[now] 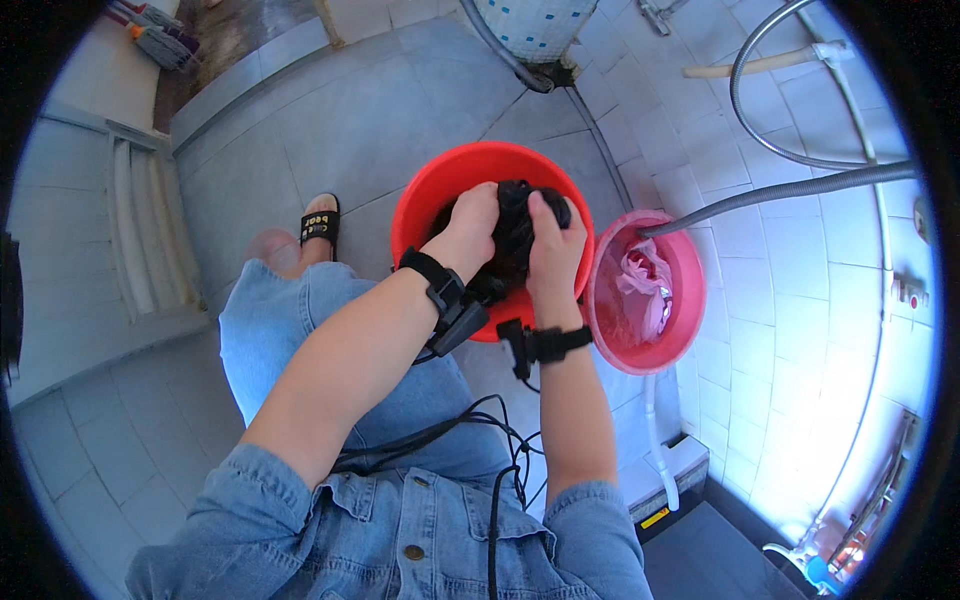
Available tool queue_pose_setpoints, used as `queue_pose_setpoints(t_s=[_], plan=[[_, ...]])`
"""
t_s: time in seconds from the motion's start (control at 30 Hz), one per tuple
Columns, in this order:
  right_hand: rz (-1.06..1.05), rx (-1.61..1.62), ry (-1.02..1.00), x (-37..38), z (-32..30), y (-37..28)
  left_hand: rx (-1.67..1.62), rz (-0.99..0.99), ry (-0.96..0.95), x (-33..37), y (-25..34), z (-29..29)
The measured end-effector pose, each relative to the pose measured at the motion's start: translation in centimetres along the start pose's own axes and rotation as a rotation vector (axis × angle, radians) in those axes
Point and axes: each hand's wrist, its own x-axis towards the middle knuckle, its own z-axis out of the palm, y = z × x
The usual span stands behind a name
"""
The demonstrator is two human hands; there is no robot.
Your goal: The person washes several clothes in a bucket of water by hand, squeezing and rubbing them before moving them to another bucket.
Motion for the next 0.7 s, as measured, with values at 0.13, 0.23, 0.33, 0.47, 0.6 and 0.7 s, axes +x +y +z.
queue_pose_setpoints(t_s=[0.13,0.23,0.33,0.47,0.6,0.7], plan=[[0.130,0.121,0.014,2.7,-2.3,2.8,0.308,0.338,-0.268,-0.8,-0.4,0.0],[0.335,0.551,-0.046,1.6,-1.5,1.9,0.223,0.222,-0.475,-1.0,0.9,-0.2],[0.456,0.594,-0.085,1.0,-1.5,0.2,0.103,0.071,-0.470,-0.6,0.7,-0.3],[0.060,0.167,-0.071,2.4,-3.6,1.0,0.069,-0.093,-0.226,-1.4,1.2,1.2],[-0.257,-0.247,-0.128,1.1,-3.1,1.4,0.091,-0.187,-0.167,0.1,0.4,0.6],[0.082,0.222,0.017,0.7,-0.6,-0.1,0.156,0.020,-0.097,1.2,-0.6,-0.1]])
